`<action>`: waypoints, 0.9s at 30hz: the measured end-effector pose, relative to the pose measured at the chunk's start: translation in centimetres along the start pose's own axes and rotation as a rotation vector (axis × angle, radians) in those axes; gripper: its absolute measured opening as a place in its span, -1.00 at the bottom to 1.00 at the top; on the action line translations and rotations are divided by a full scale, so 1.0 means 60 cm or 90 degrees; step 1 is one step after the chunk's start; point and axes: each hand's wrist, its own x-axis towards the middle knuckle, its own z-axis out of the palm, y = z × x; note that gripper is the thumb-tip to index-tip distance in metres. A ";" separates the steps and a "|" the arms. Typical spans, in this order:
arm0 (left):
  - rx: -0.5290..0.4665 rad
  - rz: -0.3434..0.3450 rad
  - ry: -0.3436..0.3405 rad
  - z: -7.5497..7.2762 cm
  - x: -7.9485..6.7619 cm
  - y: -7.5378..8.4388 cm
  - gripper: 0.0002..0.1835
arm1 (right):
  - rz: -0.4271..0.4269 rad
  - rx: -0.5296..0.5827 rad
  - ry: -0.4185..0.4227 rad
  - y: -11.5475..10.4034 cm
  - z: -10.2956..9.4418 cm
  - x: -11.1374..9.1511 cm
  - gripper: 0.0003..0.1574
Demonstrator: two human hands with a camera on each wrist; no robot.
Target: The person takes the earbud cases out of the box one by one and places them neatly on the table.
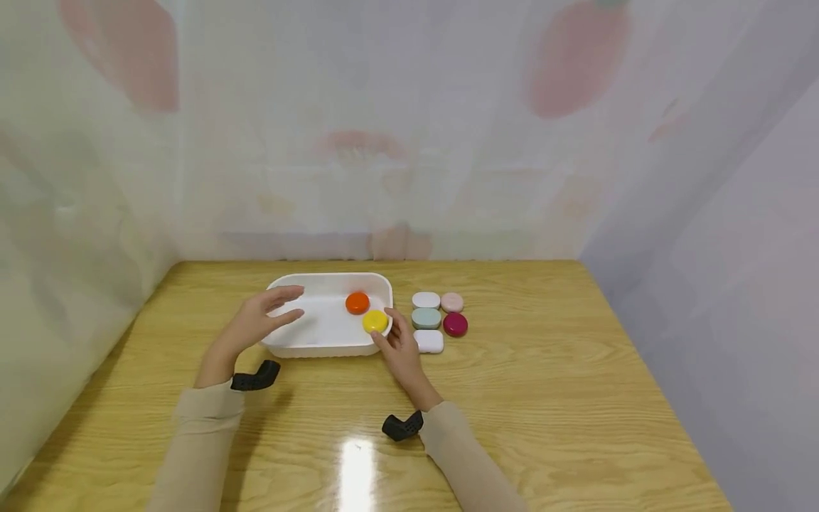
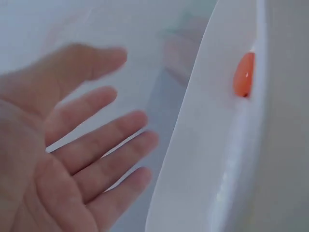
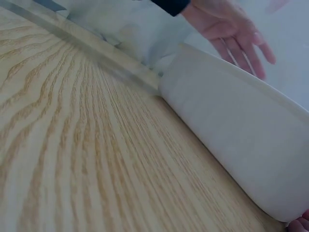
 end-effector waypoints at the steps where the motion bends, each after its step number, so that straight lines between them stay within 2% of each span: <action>1: -0.011 0.010 -0.023 0.002 0.012 0.004 -0.43 | 0.001 -0.003 -0.002 -0.001 -0.001 0.000 -0.33; 3: -0.021 0.030 -0.060 0.006 0.036 0.011 -0.43 | 0.003 -0.006 -0.006 -0.001 -0.002 0.000 -0.33; 6: -0.023 0.046 -0.088 0.009 0.075 0.019 -0.44 | 0.016 -0.002 -0.008 -0.001 -0.003 0.001 -0.33; 10: -0.024 0.029 -0.129 0.011 0.120 0.021 -0.44 | 0.034 0.000 -0.006 -0.001 -0.002 0.002 -0.34; 14: -0.025 0.019 -0.192 0.022 0.154 0.011 -0.46 | 0.037 0.001 -0.009 -0.001 -0.002 0.000 -0.34; 20: 0.028 0.035 -0.251 0.054 0.182 -0.013 -0.49 | 0.034 0.007 -0.010 0.000 -0.002 -0.003 -0.34; 27: 0.058 0.061 -0.241 0.090 0.186 -0.038 -0.57 | 0.043 0.020 -0.009 -0.003 -0.001 -0.008 -0.33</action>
